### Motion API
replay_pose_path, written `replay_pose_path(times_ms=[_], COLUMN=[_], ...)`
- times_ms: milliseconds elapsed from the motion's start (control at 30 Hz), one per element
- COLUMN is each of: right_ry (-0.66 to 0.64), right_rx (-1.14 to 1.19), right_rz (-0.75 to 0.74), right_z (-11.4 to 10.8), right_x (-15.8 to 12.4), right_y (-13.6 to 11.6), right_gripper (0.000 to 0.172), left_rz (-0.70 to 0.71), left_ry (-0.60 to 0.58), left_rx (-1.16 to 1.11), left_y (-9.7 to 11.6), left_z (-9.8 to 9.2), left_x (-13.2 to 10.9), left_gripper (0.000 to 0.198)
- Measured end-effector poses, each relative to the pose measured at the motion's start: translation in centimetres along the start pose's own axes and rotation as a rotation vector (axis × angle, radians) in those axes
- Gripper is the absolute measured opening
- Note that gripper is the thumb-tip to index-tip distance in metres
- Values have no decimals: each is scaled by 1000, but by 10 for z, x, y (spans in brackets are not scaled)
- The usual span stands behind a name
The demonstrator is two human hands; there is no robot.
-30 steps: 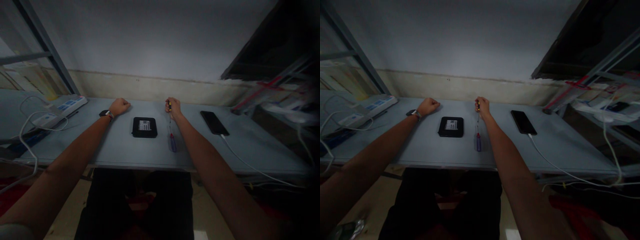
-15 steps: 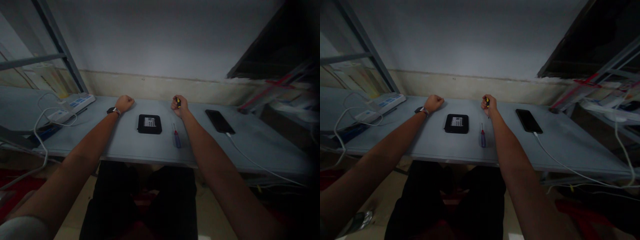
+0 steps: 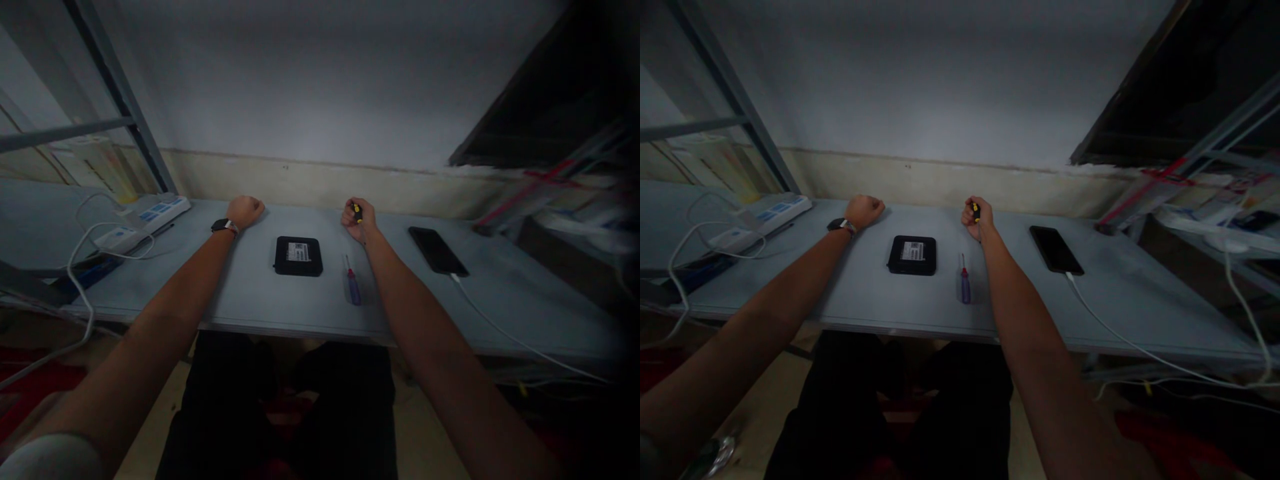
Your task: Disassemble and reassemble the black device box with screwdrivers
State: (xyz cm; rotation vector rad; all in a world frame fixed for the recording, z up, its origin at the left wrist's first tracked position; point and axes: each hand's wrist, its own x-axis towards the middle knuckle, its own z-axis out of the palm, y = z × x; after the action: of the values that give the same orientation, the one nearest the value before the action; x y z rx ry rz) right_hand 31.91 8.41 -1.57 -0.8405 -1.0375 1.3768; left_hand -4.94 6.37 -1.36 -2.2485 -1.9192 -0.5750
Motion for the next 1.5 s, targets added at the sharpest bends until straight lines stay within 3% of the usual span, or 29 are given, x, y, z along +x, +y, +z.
replay_pose_path(times_ms=[367, 1067, 1500], right_ry=[2, 69, 57], right_rx=[-18, 25, 64], right_rz=[18, -13, 1], right_z=[2, 3, 1], right_x=[0, 6, 10], right_y=[-1, 6, 9], right_gripper=[33, 29, 26], left_rz=[152, 171, 108], left_ry=[-85, -94, -22], left_rx=[162, 199, 163], left_y=[12, 14, 11], left_z=[0, -3, -16], left_x=[1, 0, 1], left_gripper=[50, 51, 57])
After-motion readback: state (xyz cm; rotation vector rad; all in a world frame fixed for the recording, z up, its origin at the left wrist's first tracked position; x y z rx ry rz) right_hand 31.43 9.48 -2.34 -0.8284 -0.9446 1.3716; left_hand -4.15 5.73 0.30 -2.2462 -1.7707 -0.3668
